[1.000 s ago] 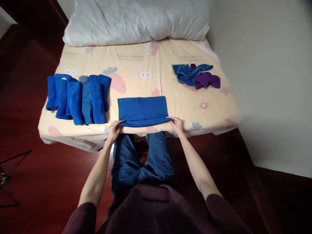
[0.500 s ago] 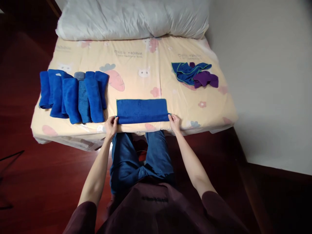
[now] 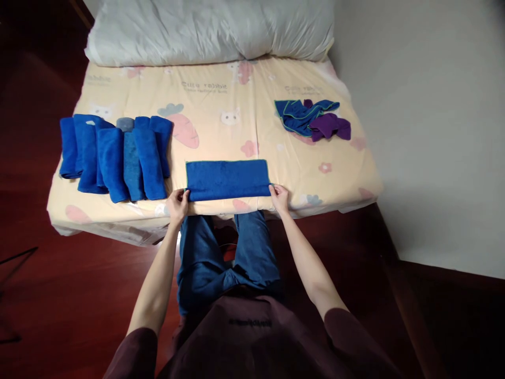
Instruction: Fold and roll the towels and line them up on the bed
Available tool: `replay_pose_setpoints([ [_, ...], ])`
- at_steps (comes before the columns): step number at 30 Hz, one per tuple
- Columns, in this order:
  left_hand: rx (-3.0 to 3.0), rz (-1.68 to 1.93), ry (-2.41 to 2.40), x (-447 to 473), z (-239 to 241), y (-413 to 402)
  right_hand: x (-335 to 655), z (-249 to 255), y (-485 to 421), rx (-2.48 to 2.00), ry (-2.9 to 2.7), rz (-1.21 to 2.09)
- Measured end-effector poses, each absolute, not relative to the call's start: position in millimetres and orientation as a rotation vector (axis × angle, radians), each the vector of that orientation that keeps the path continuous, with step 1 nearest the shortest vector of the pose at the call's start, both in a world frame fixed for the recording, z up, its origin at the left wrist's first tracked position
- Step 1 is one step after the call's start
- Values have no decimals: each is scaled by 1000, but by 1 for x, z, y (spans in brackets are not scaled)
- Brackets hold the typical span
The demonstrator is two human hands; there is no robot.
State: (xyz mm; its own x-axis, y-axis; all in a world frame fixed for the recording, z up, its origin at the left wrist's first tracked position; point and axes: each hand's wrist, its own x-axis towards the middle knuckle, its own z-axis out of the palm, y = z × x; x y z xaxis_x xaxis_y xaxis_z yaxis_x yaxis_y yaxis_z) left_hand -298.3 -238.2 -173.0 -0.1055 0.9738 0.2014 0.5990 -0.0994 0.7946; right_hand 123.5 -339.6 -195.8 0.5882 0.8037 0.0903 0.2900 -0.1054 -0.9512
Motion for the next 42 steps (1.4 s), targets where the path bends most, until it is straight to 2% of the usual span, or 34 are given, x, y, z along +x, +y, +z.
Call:
replay_pose_setpoints([
  [4, 1712, 1079, 1706, -296, -168, -242, 119, -189, -341, -1696, -895, 544],
  [10, 2245, 977, 1375, -303, -136, -263, 103, -158, -369, -1685, -1157, 177],
  [15, 2477, 619, 1056, -308, -132, -266, 101, -144, -380, -1620, -1714, 271],
  [19, 2516, 520, 1041, -305, -144, -261, 105, -149, -371, -1673, -1876, 317],
  [28, 2506, 489, 1134, -301, -149, -247, 113, -162, -352, -1734, -1856, 252],
  [35, 2507, 447, 996, -320, -148, -264, 120, -164, -389, -1663, -1870, 293],
  [42, 2263, 741, 1085, -326, -169, -270, 115, -169, -399, -1615, -1722, 331],
])
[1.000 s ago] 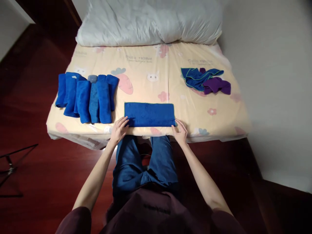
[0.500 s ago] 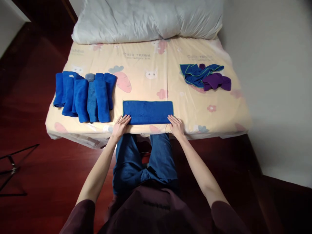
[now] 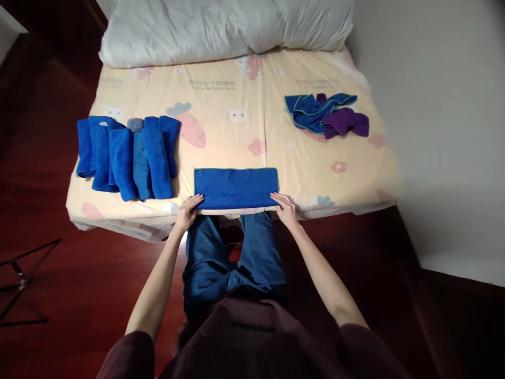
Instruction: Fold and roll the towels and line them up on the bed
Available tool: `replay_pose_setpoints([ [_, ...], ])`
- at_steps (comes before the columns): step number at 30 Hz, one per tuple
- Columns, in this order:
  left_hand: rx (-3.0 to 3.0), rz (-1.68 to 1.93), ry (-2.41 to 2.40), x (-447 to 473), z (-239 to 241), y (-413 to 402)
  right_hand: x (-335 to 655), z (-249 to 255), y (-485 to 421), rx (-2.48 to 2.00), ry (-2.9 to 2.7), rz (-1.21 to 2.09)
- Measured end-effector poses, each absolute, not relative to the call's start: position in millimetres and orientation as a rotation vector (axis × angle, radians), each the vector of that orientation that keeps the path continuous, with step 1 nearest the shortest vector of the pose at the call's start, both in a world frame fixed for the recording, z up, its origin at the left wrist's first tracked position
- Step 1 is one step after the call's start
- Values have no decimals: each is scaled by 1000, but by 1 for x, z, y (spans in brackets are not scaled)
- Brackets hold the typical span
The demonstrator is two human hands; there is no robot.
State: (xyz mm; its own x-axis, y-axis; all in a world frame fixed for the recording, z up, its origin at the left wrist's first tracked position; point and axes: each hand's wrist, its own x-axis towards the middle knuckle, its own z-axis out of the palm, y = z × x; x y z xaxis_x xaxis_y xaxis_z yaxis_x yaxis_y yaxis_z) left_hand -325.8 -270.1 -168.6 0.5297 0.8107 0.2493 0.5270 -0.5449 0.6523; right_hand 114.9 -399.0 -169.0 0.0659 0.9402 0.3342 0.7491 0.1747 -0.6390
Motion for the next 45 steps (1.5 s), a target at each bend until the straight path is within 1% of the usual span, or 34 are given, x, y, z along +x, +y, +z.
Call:
replay_pose_setpoints([
  [4, 2096, 832, 1101, -325, -167, -267, 116, -165, -392, -1614, -1577, 427],
  [10, 1994, 892, 1225, -323, -159, -266, 118, -163, -390, -1633, -1457, 468],
  [14, 1892, 886, 1359, -320, -160, -264, 121, -174, -387, -1711, -1265, 476],
  [18, 1739, 948, 1441, -320, -166, -261, 123, -188, -383, -1678, -1086, 577],
  [32, 1697, 970, 1438, -325, -174, -258, 123, -189, -383, -1668, -1048, 609],
  [40, 1540, 1086, 1360, -321, -173, -256, 123, -189, -380, -1651, -905, 646],
  [45, 1452, 1099, 1339, -320, -171, -255, 124, -189, -380, -1639, -881, 664],
])
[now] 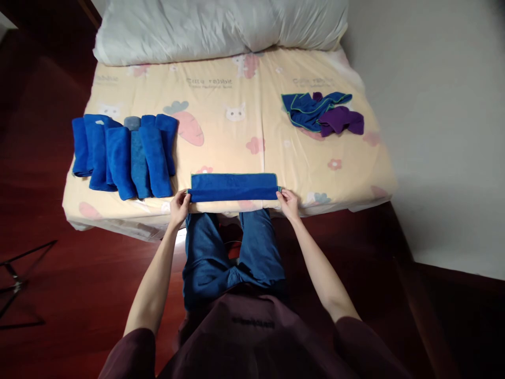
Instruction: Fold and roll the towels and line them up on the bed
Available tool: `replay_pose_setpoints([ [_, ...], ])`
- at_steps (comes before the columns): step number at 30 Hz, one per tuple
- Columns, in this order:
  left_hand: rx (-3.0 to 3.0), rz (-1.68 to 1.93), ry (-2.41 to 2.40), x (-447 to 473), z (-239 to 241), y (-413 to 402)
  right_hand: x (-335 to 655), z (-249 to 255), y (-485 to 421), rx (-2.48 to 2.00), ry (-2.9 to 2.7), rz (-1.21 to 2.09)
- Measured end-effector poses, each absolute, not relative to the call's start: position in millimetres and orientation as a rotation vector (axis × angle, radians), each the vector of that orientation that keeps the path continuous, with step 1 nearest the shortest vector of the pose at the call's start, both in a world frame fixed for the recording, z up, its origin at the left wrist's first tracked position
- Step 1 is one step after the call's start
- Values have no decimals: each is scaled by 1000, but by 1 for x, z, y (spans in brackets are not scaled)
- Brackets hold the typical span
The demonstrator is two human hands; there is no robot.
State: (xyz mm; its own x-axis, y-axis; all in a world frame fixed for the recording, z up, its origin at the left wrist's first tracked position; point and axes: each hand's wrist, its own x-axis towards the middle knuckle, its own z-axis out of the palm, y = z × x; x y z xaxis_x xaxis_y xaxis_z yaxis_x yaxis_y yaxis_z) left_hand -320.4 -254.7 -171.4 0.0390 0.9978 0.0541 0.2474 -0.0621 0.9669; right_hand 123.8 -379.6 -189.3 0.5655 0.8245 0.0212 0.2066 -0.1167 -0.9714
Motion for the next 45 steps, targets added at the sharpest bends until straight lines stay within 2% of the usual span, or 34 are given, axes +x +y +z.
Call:
replay_pose_setpoints([
  [8, 1408, 1114, 1305, -323, -172, -254, 127, -188, -381, -1608, -858, 779],
  [18, 1413, 1195, 1350, -319, -173, -253, 127, -185, -379, -1594, -876, 735],
  [25, 1510, 1098, 1497, -316, -172, -248, 126, -182, -375, -1660, -919, 728],
  [30, 1882, 1075, 1577, -305, -146, -262, 115, -161, -378, -1847, -1106, 482],
  [34, 2244, 880, 1292, -299, -129, -279, 98, -133, -389, -1837, -1464, 217],
  [39, 2428, 535, 1065, -297, -135, -275, 86, -124, -391, -1714, -1973, 337],
  [45, 2437, 505, 1095, -301, -144, -257, 97, -145, -378, -1781, -2022, 315],
])
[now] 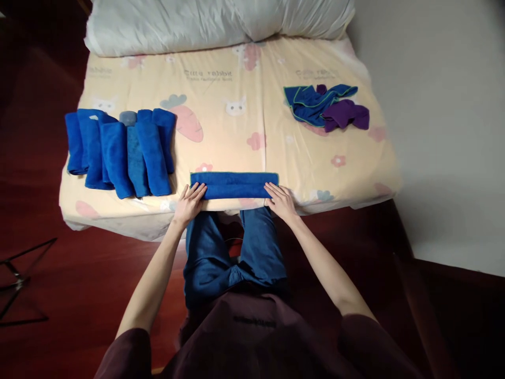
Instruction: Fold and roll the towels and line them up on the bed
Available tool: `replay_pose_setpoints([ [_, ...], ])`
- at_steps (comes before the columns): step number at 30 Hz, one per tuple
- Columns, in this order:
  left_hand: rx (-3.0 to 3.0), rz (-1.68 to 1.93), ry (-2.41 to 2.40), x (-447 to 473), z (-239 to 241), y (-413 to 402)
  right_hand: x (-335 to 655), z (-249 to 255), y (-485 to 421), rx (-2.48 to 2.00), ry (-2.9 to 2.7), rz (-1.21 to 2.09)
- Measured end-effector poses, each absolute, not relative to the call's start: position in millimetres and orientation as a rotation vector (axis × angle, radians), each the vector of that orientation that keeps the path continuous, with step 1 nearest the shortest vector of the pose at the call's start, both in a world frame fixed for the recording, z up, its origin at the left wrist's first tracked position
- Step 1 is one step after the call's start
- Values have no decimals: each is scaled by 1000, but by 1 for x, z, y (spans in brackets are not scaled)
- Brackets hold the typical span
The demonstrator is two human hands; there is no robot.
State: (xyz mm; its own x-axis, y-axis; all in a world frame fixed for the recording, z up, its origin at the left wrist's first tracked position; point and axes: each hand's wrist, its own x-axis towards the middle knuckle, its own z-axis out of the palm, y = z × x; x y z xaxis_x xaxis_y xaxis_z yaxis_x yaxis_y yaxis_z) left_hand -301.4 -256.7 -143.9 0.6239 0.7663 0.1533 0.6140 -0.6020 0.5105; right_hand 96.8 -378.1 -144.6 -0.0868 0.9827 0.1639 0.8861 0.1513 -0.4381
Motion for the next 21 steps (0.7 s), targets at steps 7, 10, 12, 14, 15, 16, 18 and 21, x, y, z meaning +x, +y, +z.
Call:
replay_pose_setpoints([
  [7, 2424, 471, 1087, -307, -137, -246, 110, -139, -366, -1764, -2035, 376],
  [10, 2441, 465, 1038, -315, -130, -252, 122, -137, -375, -1692, -2060, 416],
  [12, 2441, 445, 993, -320, -128, -259, 129, -138, -386, -1643, -2062, 462],
  [14, 2418, 434, 954, -324, -131, -265, 132, -142, -394, -1620, -2006, 509],
  [15, 2395, 449, 945, -325, -134, -267, 132, -144, -397, -1612, -1949, 531],
  [16, 2364, 480, 943, -325, -137, -269, 132, -146, -398, -1609, -1872, 553],
  [18, 2274, 570, 961, -324, -146, -271, 130, -151, -397, -1613, -1687, 608],
  [21, 2075, 724, 1056, -321, -157, -271, 130, -155, -390, -1604, -1474, 737],
])
